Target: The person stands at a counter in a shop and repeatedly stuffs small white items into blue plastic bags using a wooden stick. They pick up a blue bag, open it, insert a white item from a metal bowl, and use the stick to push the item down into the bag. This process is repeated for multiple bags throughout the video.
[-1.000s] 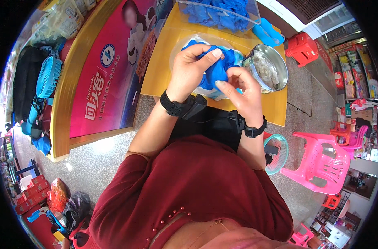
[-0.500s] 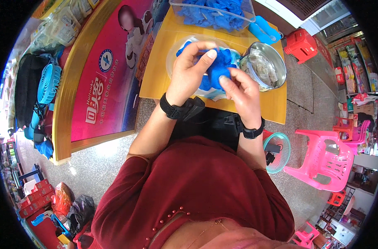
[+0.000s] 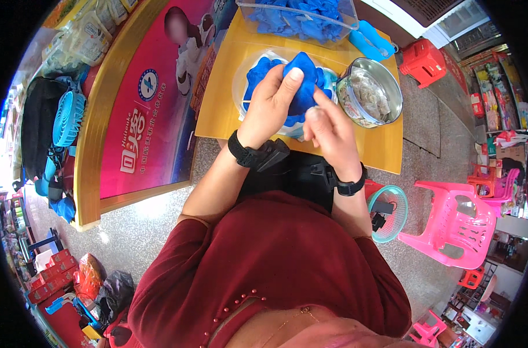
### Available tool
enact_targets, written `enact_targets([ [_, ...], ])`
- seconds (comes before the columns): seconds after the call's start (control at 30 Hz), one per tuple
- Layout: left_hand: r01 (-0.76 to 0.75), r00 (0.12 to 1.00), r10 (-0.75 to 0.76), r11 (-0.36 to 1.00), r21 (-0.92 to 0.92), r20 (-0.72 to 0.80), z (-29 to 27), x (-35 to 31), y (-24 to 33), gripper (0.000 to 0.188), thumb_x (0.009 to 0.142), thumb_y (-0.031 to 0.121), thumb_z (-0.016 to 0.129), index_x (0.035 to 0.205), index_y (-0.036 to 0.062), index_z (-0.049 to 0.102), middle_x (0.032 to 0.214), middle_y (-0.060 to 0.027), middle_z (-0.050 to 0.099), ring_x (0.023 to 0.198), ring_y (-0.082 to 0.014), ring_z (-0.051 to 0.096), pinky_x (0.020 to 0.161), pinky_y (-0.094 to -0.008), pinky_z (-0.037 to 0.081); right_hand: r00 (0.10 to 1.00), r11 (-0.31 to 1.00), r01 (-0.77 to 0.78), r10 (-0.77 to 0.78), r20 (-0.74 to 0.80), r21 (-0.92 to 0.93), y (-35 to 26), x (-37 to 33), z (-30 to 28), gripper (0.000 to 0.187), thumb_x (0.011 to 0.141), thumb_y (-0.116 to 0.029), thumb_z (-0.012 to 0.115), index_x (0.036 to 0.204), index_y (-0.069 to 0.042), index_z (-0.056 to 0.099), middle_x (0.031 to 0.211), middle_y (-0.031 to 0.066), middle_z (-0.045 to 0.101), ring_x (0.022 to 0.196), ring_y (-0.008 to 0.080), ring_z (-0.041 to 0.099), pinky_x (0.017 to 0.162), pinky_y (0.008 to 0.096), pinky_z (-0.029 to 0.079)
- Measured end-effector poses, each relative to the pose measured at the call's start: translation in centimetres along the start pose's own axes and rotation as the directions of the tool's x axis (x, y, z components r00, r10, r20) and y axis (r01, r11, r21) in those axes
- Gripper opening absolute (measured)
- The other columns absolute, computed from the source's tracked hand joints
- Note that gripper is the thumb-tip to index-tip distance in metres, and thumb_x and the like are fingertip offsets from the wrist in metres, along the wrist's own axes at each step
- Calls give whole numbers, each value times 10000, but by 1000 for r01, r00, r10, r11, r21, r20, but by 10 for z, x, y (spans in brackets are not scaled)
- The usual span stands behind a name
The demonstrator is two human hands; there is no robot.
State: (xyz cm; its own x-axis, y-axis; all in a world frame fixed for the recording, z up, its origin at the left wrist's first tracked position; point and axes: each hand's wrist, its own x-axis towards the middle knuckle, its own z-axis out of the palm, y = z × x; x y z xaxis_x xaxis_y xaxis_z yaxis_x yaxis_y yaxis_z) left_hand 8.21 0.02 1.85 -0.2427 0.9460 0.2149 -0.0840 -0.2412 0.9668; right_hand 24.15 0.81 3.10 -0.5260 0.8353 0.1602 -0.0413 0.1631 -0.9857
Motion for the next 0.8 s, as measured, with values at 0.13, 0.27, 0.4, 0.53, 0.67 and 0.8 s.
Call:
enact_targets([
  [0.13, 85, 996, -87, 989, -117, -11, 4, -3, 4, 436, 1016, 398, 474, 1123, -5, 603, 976, -45, 654, 874, -99, 596, 797, -236, 488, 988, 968, 129, -143, -51, -214, 9, 3, 9, 475, 927, -181, 663, 1324, 30, 511, 737, 22, 596, 622, 44, 514, 564, 222, 419],
  [0.27, 143, 988, -151, 958, -249, -15, 6, -2, 6, 424, 1013, 394, 479, 1130, 5, 599, 959, -46, 655, 845, -105, 605, 788, -235, 490, 999, 961, 43, -41, 11, -272, 5, 9, -5, 245, 909, -171, 684, 1100, -23, 644, 689, 8, 597, 579, 36, 490, 531, 218, 392],
  [0.4, 145, 988, -155, 933, -329, -7, 9, -4, 10, 428, 1010, 403, 481, 1137, 11, 596, 969, -46, 656, 847, -103, 604, 778, -234, 487, 978, 943, 196, -209, -18, -270, 12, 10, -3, 193, 894, -121, 694, 1058, -27, 655, 676, -2, 581, 576, 26, 479, 520, 204, 378],
  [0.53, 181, 980, -197, 921, -344, -11, 11, -4, 11, 449, 1012, 424, 466, 1140, 14, 596, 986, -51, 643, 861, -109, 590, 774, -246, 482, 968, 983, 149, -167, -187, -108, 4, 5, 3, 283, 890, -106, 698, 1150, -12, 635, 681, -22, 574, 590, 21, 477, 525, 191, 379],
  [0.67, 174, 982, -190, 915, -364, -10, 13, -5, 8, 462, 1012, 434, 457, 1143, 12, 595, 981, -53, 628, 850, -124, 574, 768, -264, 479, 976, 972, 153, -177, -127, -178, 14, 5, 5, 376, 894, -118, 699, 1237, 0, 598, 756, -7, 596, 597, 18, 482, 529, 192, 386],
  [0.8, 173, 981, -193, 916, -361, -22, 12, -6, 5, 456, 1013, 430, 457, 1131, 12, 594, 956, -54, 626, 820, -132, 567, 764, -268, 479, 990, 989, 118, -124, -72, -93, 13, 3, 11, 376, 897, -116, 692, 1233, 16, 586, 781, 11, 601, 581, 21, 472, 514, 205, 376],
])
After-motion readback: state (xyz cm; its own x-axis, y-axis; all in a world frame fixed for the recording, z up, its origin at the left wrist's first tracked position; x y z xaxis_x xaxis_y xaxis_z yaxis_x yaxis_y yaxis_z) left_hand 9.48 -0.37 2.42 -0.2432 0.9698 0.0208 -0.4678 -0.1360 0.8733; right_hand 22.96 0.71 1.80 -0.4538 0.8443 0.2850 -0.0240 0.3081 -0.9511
